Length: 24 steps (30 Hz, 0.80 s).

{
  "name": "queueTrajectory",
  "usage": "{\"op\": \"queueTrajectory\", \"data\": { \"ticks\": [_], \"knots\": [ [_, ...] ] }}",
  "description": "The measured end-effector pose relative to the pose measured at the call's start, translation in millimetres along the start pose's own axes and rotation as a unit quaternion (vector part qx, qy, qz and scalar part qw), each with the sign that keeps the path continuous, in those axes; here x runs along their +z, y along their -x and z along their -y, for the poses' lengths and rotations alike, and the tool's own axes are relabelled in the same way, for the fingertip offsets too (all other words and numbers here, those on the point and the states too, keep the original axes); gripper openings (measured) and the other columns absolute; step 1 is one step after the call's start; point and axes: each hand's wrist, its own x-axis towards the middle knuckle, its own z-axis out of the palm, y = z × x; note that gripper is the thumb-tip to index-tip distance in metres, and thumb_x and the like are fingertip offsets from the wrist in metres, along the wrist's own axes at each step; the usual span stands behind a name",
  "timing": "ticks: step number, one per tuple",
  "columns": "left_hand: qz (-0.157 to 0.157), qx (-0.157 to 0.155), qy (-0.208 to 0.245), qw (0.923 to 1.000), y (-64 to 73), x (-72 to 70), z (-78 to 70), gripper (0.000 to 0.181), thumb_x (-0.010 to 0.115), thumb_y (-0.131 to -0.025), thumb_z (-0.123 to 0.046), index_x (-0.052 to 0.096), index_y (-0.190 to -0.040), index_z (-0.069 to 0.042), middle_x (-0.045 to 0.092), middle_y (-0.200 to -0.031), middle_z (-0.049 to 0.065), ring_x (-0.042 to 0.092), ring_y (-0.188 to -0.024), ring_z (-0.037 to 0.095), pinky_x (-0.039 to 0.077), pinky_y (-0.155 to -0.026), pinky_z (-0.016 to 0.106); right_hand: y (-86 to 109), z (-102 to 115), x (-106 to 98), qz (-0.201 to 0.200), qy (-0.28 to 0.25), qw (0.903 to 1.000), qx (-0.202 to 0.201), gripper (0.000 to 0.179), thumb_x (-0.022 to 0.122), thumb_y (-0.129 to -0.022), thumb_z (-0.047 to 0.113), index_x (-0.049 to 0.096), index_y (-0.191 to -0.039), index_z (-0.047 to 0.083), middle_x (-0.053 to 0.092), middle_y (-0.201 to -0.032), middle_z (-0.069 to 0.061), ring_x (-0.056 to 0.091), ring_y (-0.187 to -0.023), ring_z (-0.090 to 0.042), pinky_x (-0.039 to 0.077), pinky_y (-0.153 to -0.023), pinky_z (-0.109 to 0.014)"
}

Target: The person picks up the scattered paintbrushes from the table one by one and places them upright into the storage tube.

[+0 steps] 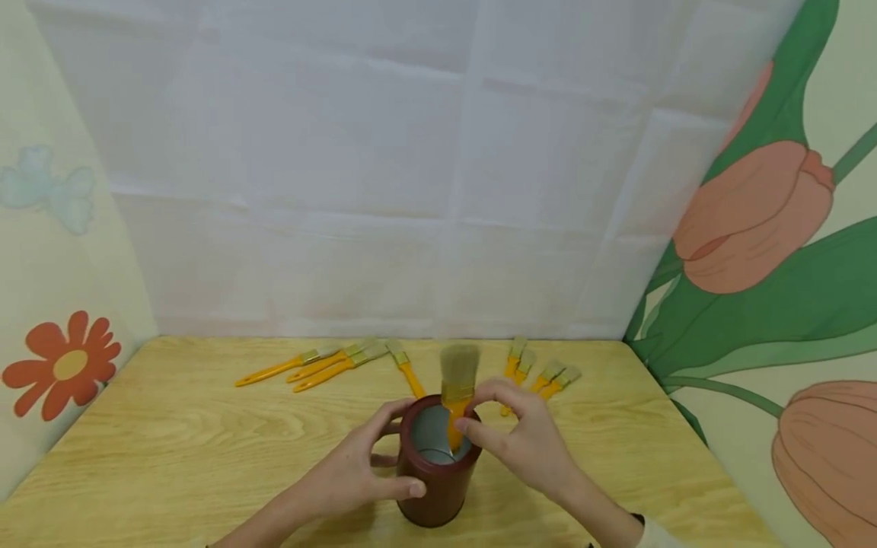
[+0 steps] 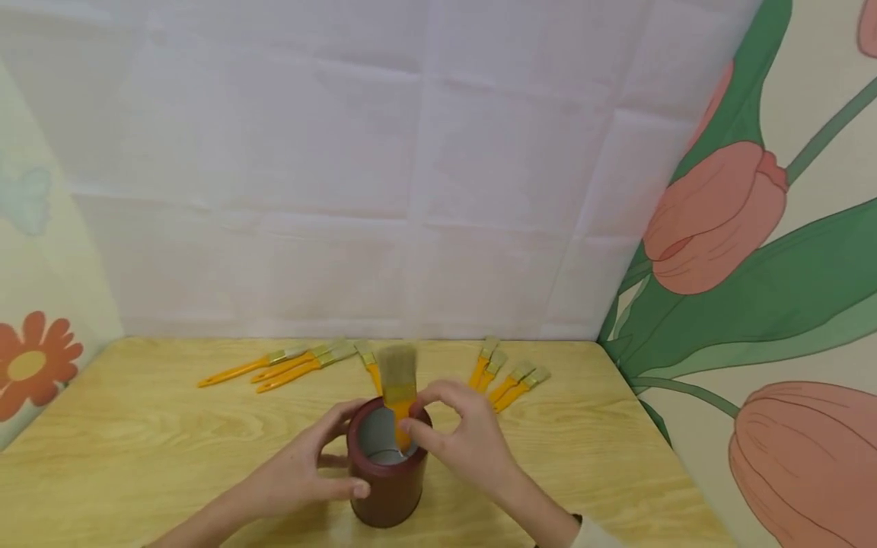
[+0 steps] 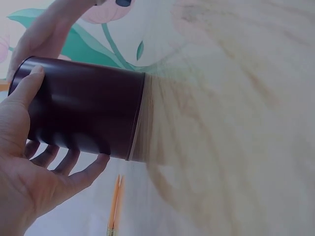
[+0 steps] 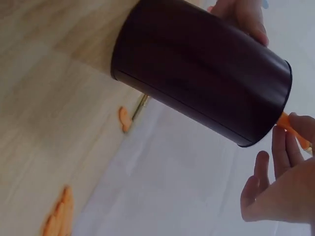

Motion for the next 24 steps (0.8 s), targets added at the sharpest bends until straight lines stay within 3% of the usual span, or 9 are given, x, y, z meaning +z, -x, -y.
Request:
{"op": "queueTrajectory", "data": {
  "ticks": [3, 6, 9, 17, 24],
  "knots": [
    [0.004, 0.004, 0.003, 1.0, 0.3, -0.2, -0.7, 0.08, 0.082, -0.091, -0.027, 0.034, -0.155, -0.033, 0.043, -0.154, -0.003, 0.039, -0.141, 0.03, 0.053, -0.096, 0.041, 5.7, -2.9, 3.8, -0.021, 0.014, 0.9993, 0.028, 0.013, 0.084, -0.087, 0.029, 0.073, -0.095, 0.028, 0.069, -0.103, 0.01, 0.063, -0.102, -0.016, 0.049, -0.091, -0.046],
    [0.009, 0.01, 0.006, 0.9999, 1.1, -0.7, -1.2, 0.079, 0.081, -0.092, -0.026, 0.034, -0.155, -0.032, 0.042, -0.154, -0.003, 0.039, -0.141, 0.03, 0.053, -0.097, 0.042, 10.1, -5.4, 7.3, -0.03, 0.013, 0.9974, 0.064, 0.014, 0.085, -0.087, 0.032, 0.073, -0.094, 0.029, 0.07, -0.1, 0.011, 0.062, -0.1, -0.015, 0.047, -0.089, -0.042],
    [0.011, 0.013, 0.006, 0.9998, 2.8, -0.9, -1.5, 0.079, 0.08, -0.092, -0.025, 0.033, -0.156, -0.032, 0.041, -0.155, -0.002, 0.039, -0.141, 0.03, 0.053, -0.097, 0.041, 13.4, -7.1, 11.2, -0.03, 0.001, 0.9968, 0.075, 0.013, 0.084, -0.088, 0.03, 0.073, -0.096, 0.028, 0.07, -0.098, 0.009, 0.062, -0.098, -0.015, 0.045, -0.088, -0.038],
    [0.01, -0.001, 0.013, 0.9999, -0.5, 2.3, 2.7, 0.081, 0.081, -0.091, -0.026, 0.033, -0.156, -0.036, 0.039, -0.156, -0.005, 0.039, -0.141, 0.028, 0.052, -0.098, 0.039, 18.0, -12.8, 17.3, -0.024, -0.037, 0.9967, 0.068, 0.013, 0.084, -0.088, 0.025, 0.074, -0.096, 0.025, 0.068, -0.106, 0.005, 0.059, -0.103, -0.02, 0.047, -0.091, -0.04],
    [0.005, -0.004, 0.006, 1.0, -0.2, -1.0, 3.3, 0.083, 0.082, -0.091, -0.027, 0.032, -0.156, -0.037, 0.041, -0.154, -0.004, 0.04, -0.14, 0.027, 0.053, -0.097, 0.04, 20.5, -13.2, 22.6, -0.015, -0.016, 0.9994, 0.027, 0.013, 0.083, -0.089, 0.026, 0.072, -0.095, 0.027, 0.062, -0.11, 0.005, 0.056, -0.105, -0.019, 0.051, -0.091, -0.041]
  ]
}}
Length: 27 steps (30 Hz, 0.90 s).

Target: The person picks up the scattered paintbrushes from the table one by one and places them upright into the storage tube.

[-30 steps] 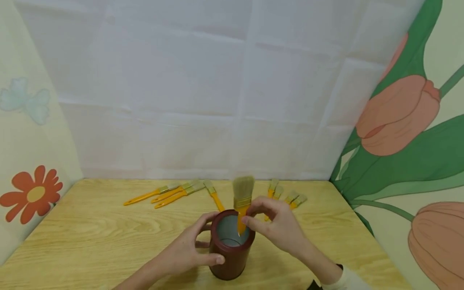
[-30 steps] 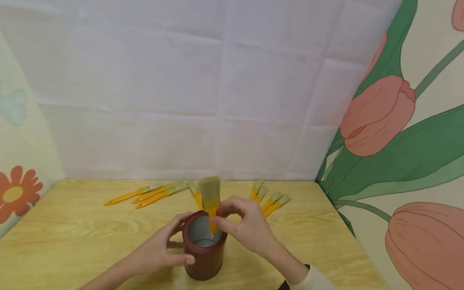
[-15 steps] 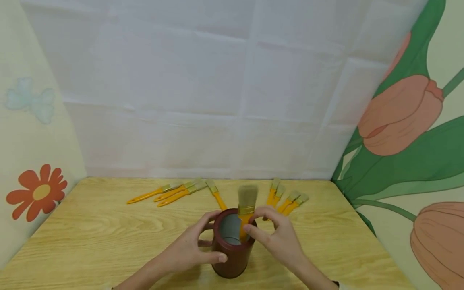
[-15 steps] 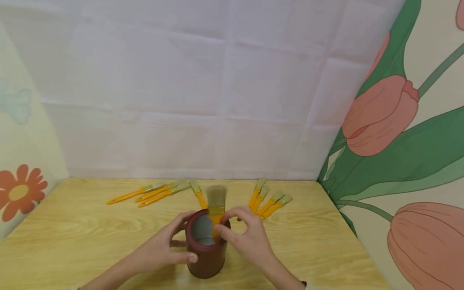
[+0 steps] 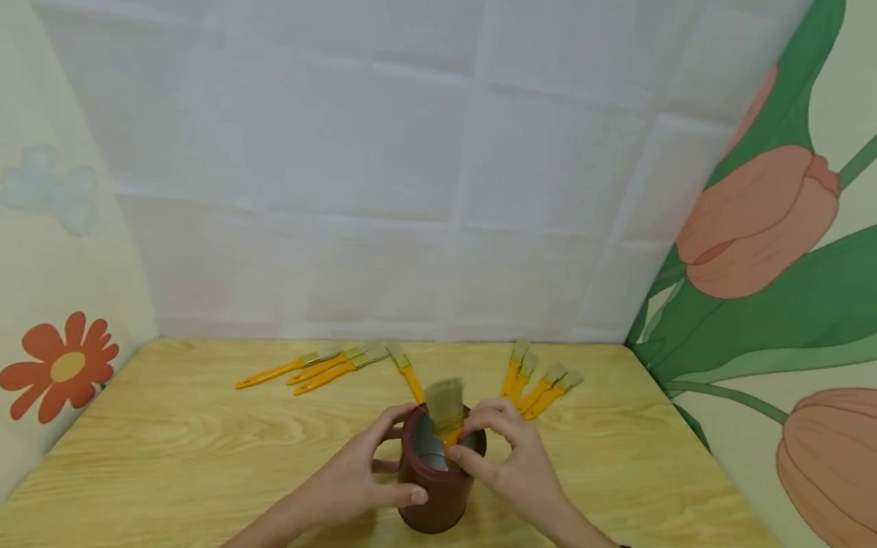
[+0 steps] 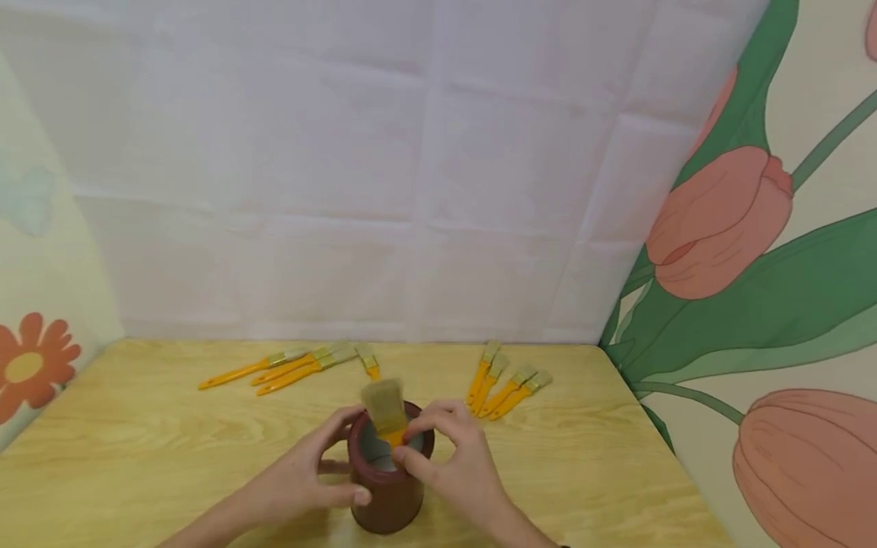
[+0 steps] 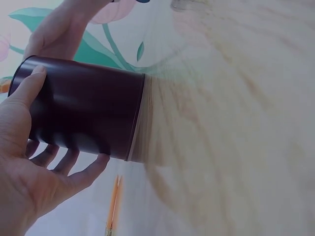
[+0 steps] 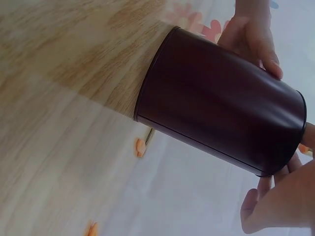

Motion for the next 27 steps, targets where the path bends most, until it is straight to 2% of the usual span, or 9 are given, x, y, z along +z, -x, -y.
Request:
{"op": "queueTrajectory", "data": {
  "ticks": [4, 9, 18, 24, 27],
  "knots": [
    [-0.004, 0.008, -0.009, 0.9999, -0.7, -1.6, -0.5, 0.085, 0.083, -0.09, -0.026, 0.032, -0.156, -0.038, 0.042, -0.153, -0.006, 0.041, -0.139, 0.025, 0.053, -0.097, 0.037, -1.7, 2.5, 1.0, -0.006, 0.013, 0.9998, 0.012, 0.014, 0.083, -0.088, 0.028, 0.073, -0.096, 0.03, 0.063, -0.111, 0.007, 0.056, -0.107, -0.018, 0.05, -0.092, -0.044],
    [-0.004, 0.012, -0.01, 0.9999, 1.5, -2.3, -1.6, 0.084, 0.084, -0.088, -0.024, 0.034, -0.154, -0.036, 0.043, -0.152, -0.006, 0.04, -0.139, 0.027, 0.053, -0.096, 0.036, -2.1, 5.5, 1.5, 0.011, 0.011, 0.9995, 0.026, 0.01, 0.082, -0.09, 0.029, 0.074, -0.095, 0.03, 0.063, -0.114, 0.006, 0.053, -0.11, -0.018, 0.048, -0.093, -0.046],
    [0.007, 0.003, 0.0, 1.0, 2.4, 0.4, -4.2, 0.086, 0.083, -0.089, -0.024, 0.031, -0.156, -0.037, 0.04, -0.154, -0.003, 0.041, -0.138, 0.031, 0.052, -0.098, 0.038, 0.2, 6.3, -3.1, 0.017, 0.012, 0.9996, 0.022, 0.009, 0.081, -0.09, 0.029, 0.074, -0.094, 0.028, 0.062, -0.116, 0.004, 0.053, -0.112, -0.018, 0.049, -0.094, -0.043],
    [0.008, 0.007, 0.001, 0.9999, 2.3, 1.0, -4.5, 0.084, 0.082, -0.09, -0.024, 0.032, -0.156, -0.037, 0.043, -0.152, -0.002, 0.041, -0.137, 0.032, 0.052, -0.097, 0.038, -5.0, 9.1, -16.0, 0.012, -0.006, 0.9999, 0.009, 0.013, 0.08, -0.092, 0.022, 0.074, -0.102, 0.018, 0.069, -0.112, 0.002, 0.062, -0.106, -0.019, 0.05, -0.097, -0.041],
    [0.008, 0.009, 0.004, 0.9999, 2.7, 0.6, -3.6, 0.083, 0.082, -0.091, -0.023, 0.032, -0.156, -0.035, 0.043, -0.151, -0.001, 0.04, -0.138, 0.032, 0.052, -0.097, 0.038, -9.8, 9.4, -26.5, 0.002, -0.011, 0.9999, 0.011, 0.015, 0.081, -0.091, 0.019, 0.073, -0.104, 0.017, 0.072, -0.107, 0.0, 0.065, -0.103, -0.018, 0.049, -0.098, -0.038]
  ]
}}
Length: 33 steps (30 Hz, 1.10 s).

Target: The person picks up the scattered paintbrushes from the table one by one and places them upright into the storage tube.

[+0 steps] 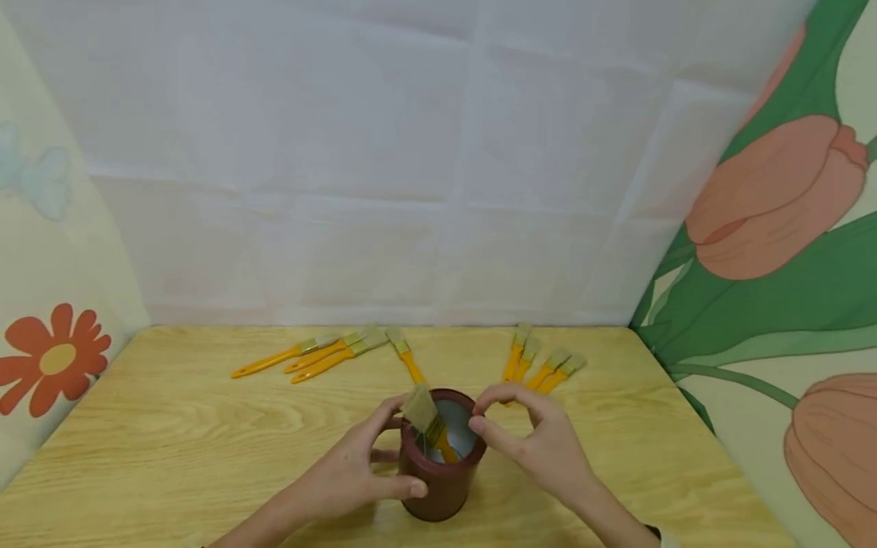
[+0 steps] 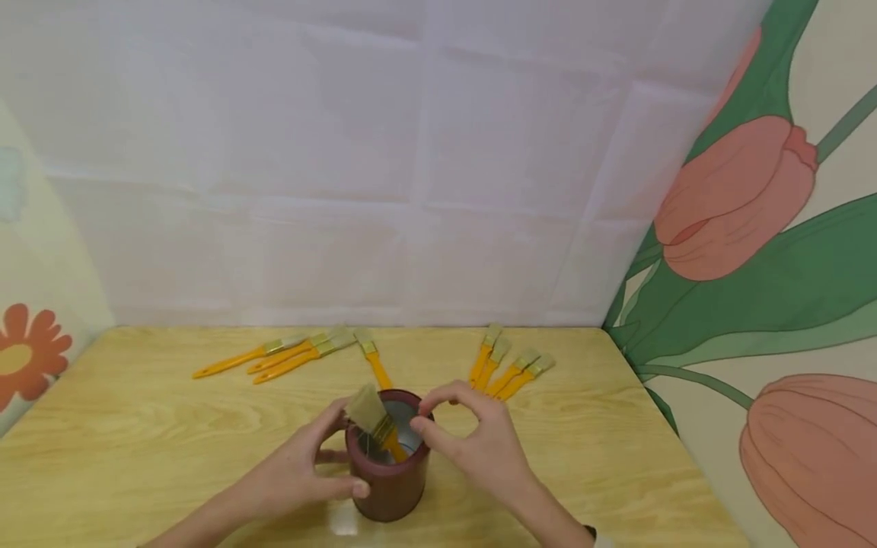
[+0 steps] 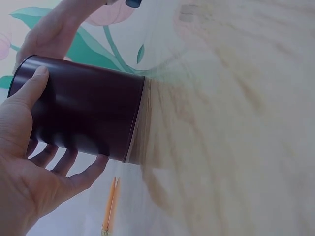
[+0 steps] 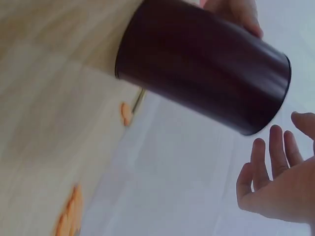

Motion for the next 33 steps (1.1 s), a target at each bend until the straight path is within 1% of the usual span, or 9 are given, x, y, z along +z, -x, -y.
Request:
{"op": "queueTrajectory", "data": {
  "ticks": [5, 8, 10, 13, 20, 23, 27, 30, 33],
  "knots": [
    [-0.008, -0.004, -0.004, 0.9999, 0.3, -0.1, -0.5, 0.082, 0.082, -0.09, -0.023, 0.033, -0.155, -0.036, 0.043, -0.151, 0.001, 0.04, -0.138, 0.03, 0.052, -0.098, 0.038, -11.9, -4.0, -24.1, -0.024, -0.002, 0.9996, -0.014, 0.013, 0.078, -0.092, 0.01, 0.074, -0.104, 0.014, 0.072, -0.101, -0.003, 0.065, -0.095, -0.022, 0.052, -0.087, -0.033],
    [-0.013, -0.006, -0.012, 0.9998, 1.1, -0.2, -0.3, 0.085, 0.083, -0.09, -0.024, 0.031, -0.156, -0.037, 0.042, -0.152, 0.0, 0.04, -0.139, 0.029, 0.051, -0.099, 0.038, -19.3, -9.2, -39.8, -0.042, -0.014, 0.999, 0.003, 0.011, 0.076, -0.094, 0.008, 0.074, -0.105, 0.01, 0.071, -0.102, -0.006, 0.065, -0.092, -0.026, 0.054, -0.081, -0.032],
    [-0.014, -0.006, -0.018, 0.9997, 1.1, 0.0, 0.4, 0.087, 0.083, -0.089, -0.024, 0.03, -0.157, -0.038, 0.042, -0.152, -0.002, 0.04, -0.139, 0.027, 0.05, -0.1, 0.038, -22.8, -13.3, -50.2, -0.051, -0.027, 0.9977, 0.035, 0.012, 0.075, -0.095, 0.013, 0.073, -0.106, 0.008, 0.07, -0.104, -0.011, 0.065, -0.092, -0.027, 0.056, -0.079, -0.031],
    [-0.015, 0.0, -0.027, 0.9995, 0.4, 0.3, 2.3, 0.089, 0.083, -0.089, -0.024, 0.028, -0.158, -0.04, 0.041, -0.153, -0.005, 0.04, -0.139, 0.024, 0.049, -0.101, 0.039, -26.9, -24.0, -63.8, -0.069, -0.038, 0.9929, 0.089, 0.022, 0.073, -0.098, 0.022, 0.072, -0.109, 0.003, 0.069, -0.108, -0.015, 0.065, -0.097, -0.027, 0.056, -0.083, -0.032],
    [0.015, 0.004, -0.037, 0.9992, 1.7, 0.2, 5.6, 0.088, 0.077, -0.094, -0.025, 0.02, -0.16, -0.037, 0.032, -0.159, -0.001, 0.031, -0.145, 0.03, 0.046, -0.105, 0.041, -31.2, -77.9, -89.1, -0.116, -0.027, 0.9755, 0.185, 0.04, 0.068, -0.101, 0.035, 0.069, -0.117, -0.001, 0.071, -0.108, -0.01, 0.066, -0.099, -0.027, 0.055, -0.083, -0.03],
    [0.017, -0.003, -0.04, 0.9991, 2.5, -0.6, 5.7, 0.089, 0.077, -0.094, -0.027, 0.019, -0.16, -0.038, 0.03, -0.16, -0.003, 0.03, -0.146, 0.029, 0.045, -0.105, 0.042, -29.5, -100.5, -99.9, -0.115, -0.003, 0.9645, 0.238, 0.04, 0.065, -0.103, 0.034, 0.067, -0.123, 0.0, 0.069, -0.111, -0.011, 0.066, -0.101, -0.03, 0.054, -0.085, -0.035],
    [0.014, -0.006, -0.041, 0.9991, 2.2, -0.5, 5.8, 0.089, 0.078, -0.094, -0.028, 0.019, -0.16, -0.04, 0.03, -0.159, -0.005, 0.031, -0.145, 0.027, 0.045, -0.105, 0.043, -25.8, -121.0, -112.4, -0.108, 0.037, 0.9494, 0.292, 0.039, 0.061, -0.105, 0.026, 0.063, -0.127, -0.006, 0.067, -0.113, -0.018, 0.066, -0.095, -0.03, 0.053, -0.081, -0.042],
    [0.016, -0.001, -0.039, 0.9991, 2.4, 0.5, 5.6, 0.089, 0.077, -0.094, -0.027, 0.018, -0.16, -0.039, 0.029, -0.16, -0.003, 0.03, -0.146, 0.029, 0.045, -0.106, 0.045, -24.5, -130.3, -118.7, -0.099, 0.065, 0.9415, 0.315, 0.036, 0.06, -0.104, 0.021, 0.063, -0.123, -0.009, 0.067, -0.108, -0.02, 0.066, -0.088, -0.031, 0.054, -0.075, -0.041],
    [0.016, 0.005, -0.037, 0.9992, 2.8, 1.0, 5.6, 0.088, 0.076, -0.095, -0.027, 0.018, -0.161, -0.038, 0.029, -0.16, -0.001, 0.029, -0.146, 0.03, 0.044, -0.106, 0.046, -26.3, -136.2, -121.9, -0.07, 0.098, 0.9361, 0.33, 0.033, 0.061, -0.102, 0.019, 0.066, -0.118, -0.01, 0.069, -0.1, -0.019, 0.066, -0.084, -0.03, 0.055, -0.068, -0.039]
  ]
}}
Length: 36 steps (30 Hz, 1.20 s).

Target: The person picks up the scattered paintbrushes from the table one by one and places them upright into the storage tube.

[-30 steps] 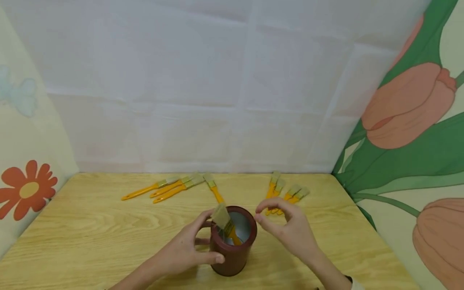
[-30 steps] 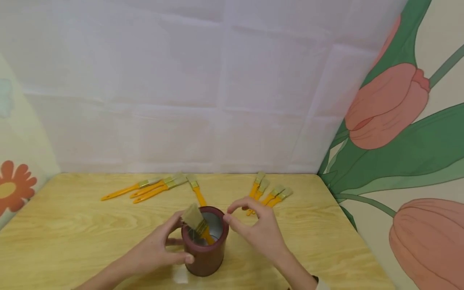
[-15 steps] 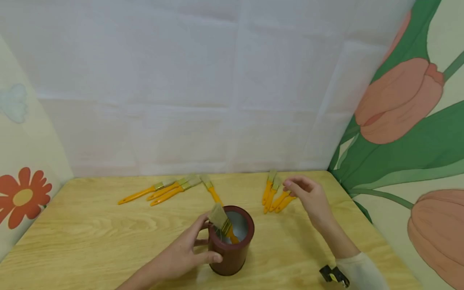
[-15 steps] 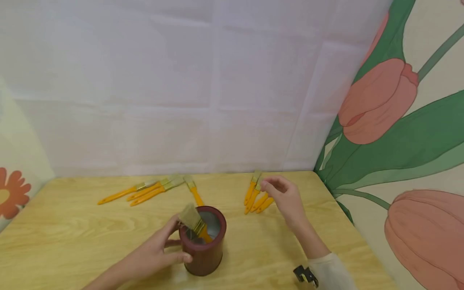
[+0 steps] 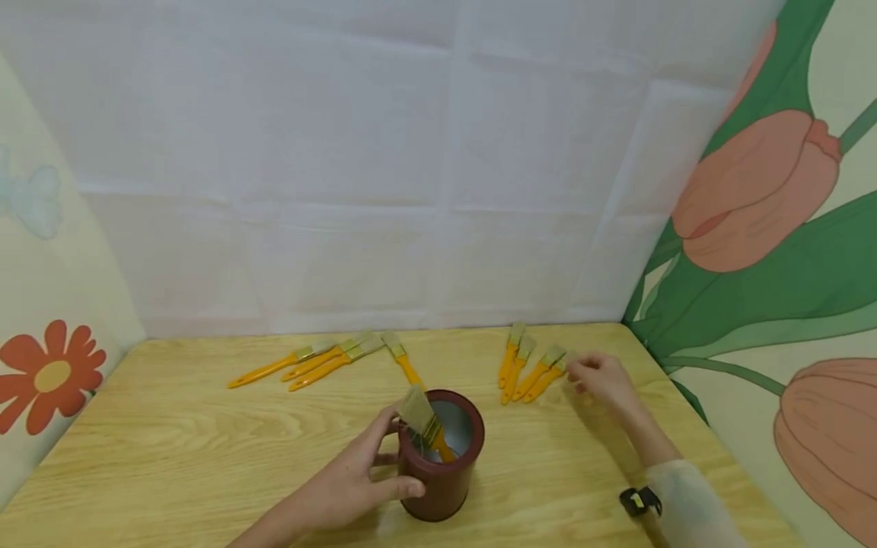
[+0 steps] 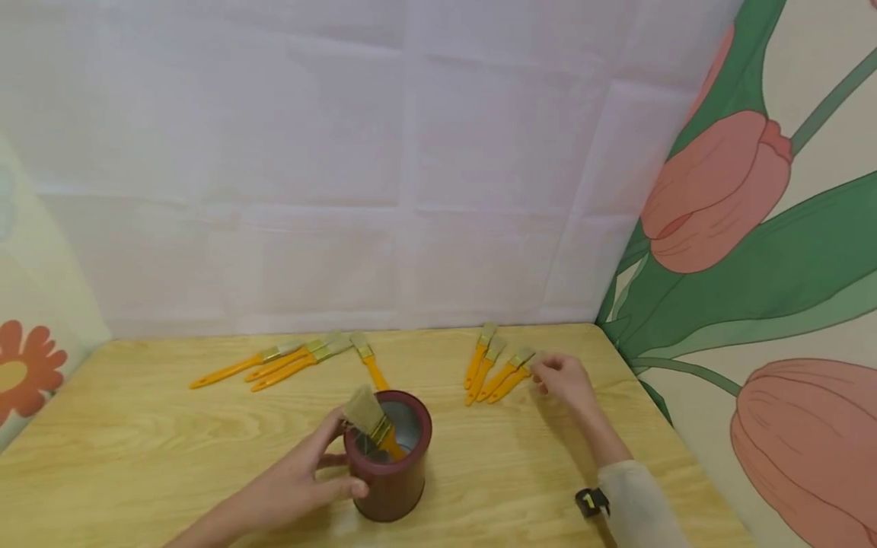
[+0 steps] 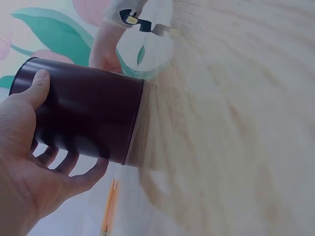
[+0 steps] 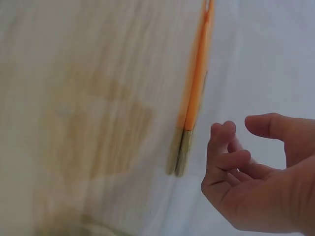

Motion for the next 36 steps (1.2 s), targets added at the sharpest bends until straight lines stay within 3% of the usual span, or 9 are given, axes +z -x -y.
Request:
{"op": "queueTrajectory", "data": {
  "ticks": [3, 6, 10, 13, 23, 29, 36],
  "knots": [
    [-0.002, 0.003, 0.004, 1.0, 1.4, -0.6, 1.0, 0.087, 0.075, -0.096, -0.026, 0.019, -0.161, -0.039, 0.029, -0.16, -0.001, 0.029, -0.145, 0.031, 0.044, -0.105, 0.047, -8.2, -0.9, 1.4, 0.012, 0.056, 0.9983, -0.008, 0.03, 0.061, -0.099, 0.019, 0.069, -0.108, -0.009, 0.069, -0.088, -0.016, 0.064, -0.076, -0.027, 0.052, -0.062, -0.036],
    [0.0, 0.005, 0.008, 1.0, 2.4, 0.2, 1.6, 0.087, 0.075, -0.096, -0.025, 0.018, -0.161, -0.038, 0.028, -0.16, 0.0, 0.029, -0.145, 0.031, 0.044, -0.105, 0.048, -18.1, -1.7, 1.9, 0.004, 0.111, 0.9936, -0.02, 0.027, 0.059, -0.096, 0.019, 0.07, -0.084, -0.004, 0.065, -0.07, -0.01, 0.058, -0.061, -0.02, 0.046, -0.054, -0.031],
    [0.001, -0.004, 0.008, 1.0, 1.7, 1.0, 1.1, 0.088, 0.076, -0.096, -0.027, 0.018, -0.161, -0.04, 0.028, -0.161, -0.005, 0.028, -0.146, 0.026, 0.042, -0.107, 0.046, -29.6, -3.2, 0.0, 0.0, 0.168, 0.9852, -0.033, 0.039, 0.059, -0.093, 0.019, 0.056, -0.055, 0.009, 0.052, -0.05, -0.002, 0.042, -0.044, -0.014, 0.037, -0.045, -0.027],
    [-0.003, -0.01, 0.0, 0.9999, 0.9, 0.6, 0.0, 0.09, 0.077, -0.094, -0.029, 0.018, -0.16, -0.042, 0.028, -0.16, -0.008, 0.029, -0.145, 0.023, 0.042, -0.107, 0.045, -37.0, -4.9, -1.1, 0.004, 0.189, 0.9813, -0.037, 0.044, 0.061, -0.091, 0.019, 0.051, -0.049, 0.012, 0.047, -0.044, 0.002, 0.038, -0.041, -0.012, 0.034, -0.043, -0.027],
    [-0.007, -0.01, 0.0, 0.9999, 1.5, -0.5, 0.8, 0.09, 0.078, -0.093, -0.029, 0.019, -0.16, -0.042, 0.028, -0.16, -0.008, 0.03, -0.145, 0.023, 0.043, -0.106, 0.045, -50.7, -12.1, 6.1, -0.016, 0.143, 0.9893, -0.026, 0.038, 0.071, -0.088, 0.019, 0.064, -0.053, 0.003, 0.054, -0.046, 0.0, 0.047, -0.042, -0.013, 0.038, -0.043, -0.025],
    [-0.011, -0.015, 0.005, 0.9998, 1.1, -1.3, 1.3, 0.089, 0.078, -0.093, -0.029, 0.02, -0.159, -0.043, 0.029, -0.159, -0.007, 0.031, -0.144, 0.027, 0.043, -0.105, 0.049, -49.0, -11.9, 8.3, -0.035, 0.144, 0.9885, -0.031, 0.033, 0.072, -0.086, 0.017, 0.068, -0.056, 0.003, 0.057, -0.049, -0.001, 0.051, -0.045, -0.013, 0.042, -0.045, -0.026],
    [-0.007, -0.014, 0.014, 0.9998, 0.2, -1.1, 2.2, 0.089, 0.078, -0.094, -0.028, 0.02, -0.16, -0.043, 0.03, -0.159, -0.006, 0.033, -0.143, 0.029, 0.044, -0.104, 0.048, -39.9, -11.8, 14.0, -0.026, 0.113, 0.9932, -0.011, 0.018, 0.073, -0.084, 0.01, 0.075, -0.072, -0.003, 0.065, -0.058, -0.004, 0.059, -0.051, -0.015, 0.049, -0.048, -0.026]
  ]
}}
